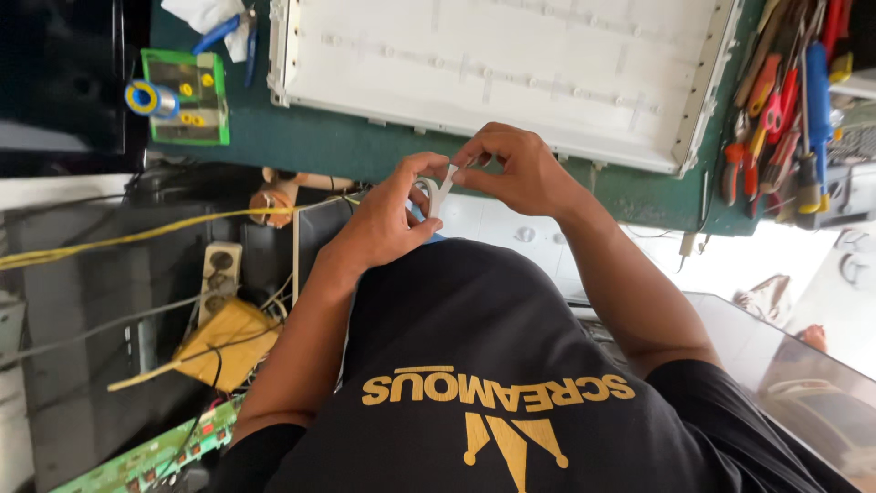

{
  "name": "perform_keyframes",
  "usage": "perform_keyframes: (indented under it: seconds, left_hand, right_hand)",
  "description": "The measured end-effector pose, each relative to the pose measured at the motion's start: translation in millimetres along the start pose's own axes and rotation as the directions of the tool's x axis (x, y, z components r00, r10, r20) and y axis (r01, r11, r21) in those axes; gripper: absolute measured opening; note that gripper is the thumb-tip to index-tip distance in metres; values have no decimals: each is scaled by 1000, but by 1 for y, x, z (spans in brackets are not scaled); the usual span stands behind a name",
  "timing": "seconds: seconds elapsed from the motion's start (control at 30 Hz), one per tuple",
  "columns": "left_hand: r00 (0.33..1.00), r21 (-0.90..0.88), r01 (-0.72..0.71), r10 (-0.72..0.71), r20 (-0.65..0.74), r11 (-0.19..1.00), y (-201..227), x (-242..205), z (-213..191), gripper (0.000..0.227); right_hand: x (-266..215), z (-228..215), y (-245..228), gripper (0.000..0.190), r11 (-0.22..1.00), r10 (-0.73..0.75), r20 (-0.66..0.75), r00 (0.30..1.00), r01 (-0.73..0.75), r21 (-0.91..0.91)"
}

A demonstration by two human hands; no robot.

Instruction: The person places small white rectangular components onto a white panel with pre-drilled holes. They pick up each component and position it into place on the panel, repeating this action multiple times.

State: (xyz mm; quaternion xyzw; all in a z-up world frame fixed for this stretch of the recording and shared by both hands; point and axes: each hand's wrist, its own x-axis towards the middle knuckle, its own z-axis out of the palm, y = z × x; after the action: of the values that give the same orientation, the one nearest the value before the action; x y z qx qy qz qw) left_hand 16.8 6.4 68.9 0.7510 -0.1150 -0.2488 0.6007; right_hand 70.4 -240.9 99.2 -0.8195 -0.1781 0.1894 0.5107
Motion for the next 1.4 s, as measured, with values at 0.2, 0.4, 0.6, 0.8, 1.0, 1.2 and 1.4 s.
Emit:
perform_keyframes:
  seconds: [0.2,0.4,0.6,0.8,1.0,1.2,1.4]
  left_hand:
    - [1000,-117,15,-14,4,993,-11,40,-39,91]
    - [978,-150,117,-140,-153,982,-63,51,-88,88]
    - [930,-109,331,-343,-130,937,-72,39,-112,70]
    - [868,-77,416,-421,-263,906,-120,26,-98,78]
    - [797,-174,535,-562,-221,827,-118,28,-106,77]
    - [803,-241,521,-566,-187,819,-118,40,-111,73]
    - [800,-217,525,-564,-203,823,-112,46,-113,76]
  right_hand:
    - [57,6,17,8,946,-207,-139,968,162,-281]
    - [157,-48,16,14,951,-103,-148,984,54,-304]
    - [311,-84,79,17,902,237,73,969,-192,-386]
    - [398,-81,82,14,815,539,57,840,-504,-285]
    - [428,-77,103,16,813,542,74,837,-500,-300]
    - [436,-70,115,11,828,533,58,844,-507,-239]
    - [440,-69,126,9,828,532,54,845,-505,-246]
